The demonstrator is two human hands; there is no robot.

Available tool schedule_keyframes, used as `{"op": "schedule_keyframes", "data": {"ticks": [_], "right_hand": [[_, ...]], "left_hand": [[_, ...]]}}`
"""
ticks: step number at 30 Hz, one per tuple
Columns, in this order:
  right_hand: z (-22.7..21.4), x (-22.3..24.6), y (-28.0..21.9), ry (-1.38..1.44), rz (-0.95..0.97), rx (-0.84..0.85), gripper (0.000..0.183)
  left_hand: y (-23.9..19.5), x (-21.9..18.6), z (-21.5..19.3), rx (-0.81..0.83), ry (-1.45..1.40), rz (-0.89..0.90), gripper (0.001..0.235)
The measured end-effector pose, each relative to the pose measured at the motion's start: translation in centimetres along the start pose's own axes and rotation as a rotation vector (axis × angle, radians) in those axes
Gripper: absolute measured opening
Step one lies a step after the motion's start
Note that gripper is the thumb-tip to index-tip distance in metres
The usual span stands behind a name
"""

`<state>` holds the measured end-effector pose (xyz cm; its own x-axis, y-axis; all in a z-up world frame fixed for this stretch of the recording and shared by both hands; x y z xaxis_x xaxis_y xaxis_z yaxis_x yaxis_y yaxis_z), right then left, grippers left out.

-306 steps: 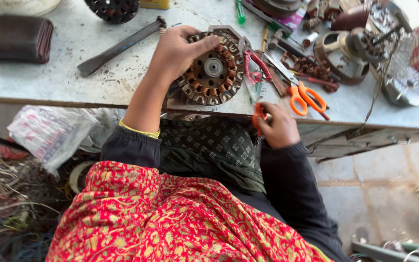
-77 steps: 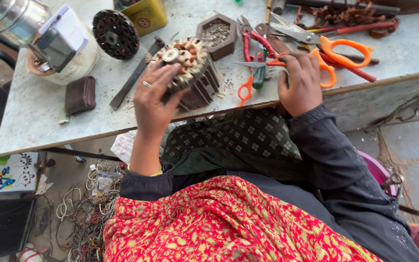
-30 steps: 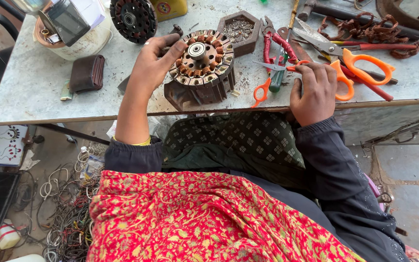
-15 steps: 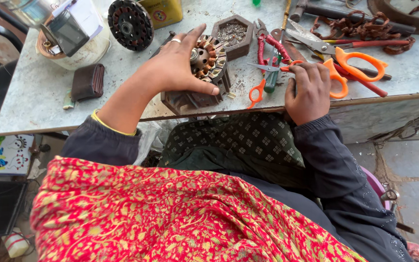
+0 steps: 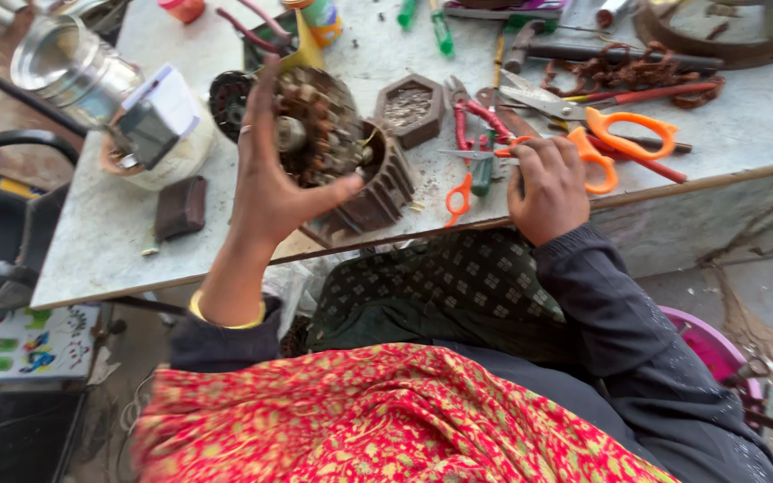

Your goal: The person uses pliers and scissors to adjust and trim copper windings on a motor stator. They rotate the stator to access different slots and continue manipulating the windings throughout the clip.

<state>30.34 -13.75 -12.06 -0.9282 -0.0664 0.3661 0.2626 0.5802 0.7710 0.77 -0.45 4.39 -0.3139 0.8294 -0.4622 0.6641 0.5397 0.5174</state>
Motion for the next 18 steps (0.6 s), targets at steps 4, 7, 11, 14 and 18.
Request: {"op": "schedule_keyframes", "data": {"ticks": [4, 7, 11, 14, 18], "right_hand": [[0.5, -0.3, -0.4, -0.008, 0.013, 0.026, 0.026], [0.7, -0.8, -0.8, -0.018, -0.019, 0.019, 0.019], [1.2, -1.5, -1.4, -0.031, -0.046, 0.031, 0.02], [1.1, -2.1, -2.1, -0.032, -0.07, 0.046, 0.021], [1.6, -3.1, -2.5, -0.046, -0.102, 0.069, 0.029]], "left_hand": [[-3.2, 1.6, 0.0, -0.122, -1.11, -0.031, 0.095], [-7.3, 2.0, 2.3, -0.416, -1.718, 0.038, 0.095], [-11.0, -0.2, 5.3, -0.204, -1.956, 0.201, 0.089], [-12.7, -2.7, 6.1, -0.18, -1.972, 0.037, 0.098], [-13.8, -6.0, 6.2, -0.093, -1.936, -0.102, 0.11]]}}
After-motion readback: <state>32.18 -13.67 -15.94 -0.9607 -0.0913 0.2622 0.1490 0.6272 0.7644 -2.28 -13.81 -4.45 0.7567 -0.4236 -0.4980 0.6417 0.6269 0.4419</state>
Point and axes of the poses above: each hand's wrist, its own y-axis towards the middle knuckle, its own z-axis out of the palm, x = y × z, the point moved 2 cm from there along y, towards the middle knuckle, and after that the axes turned 1 degree about x, right-handed, at the moved point
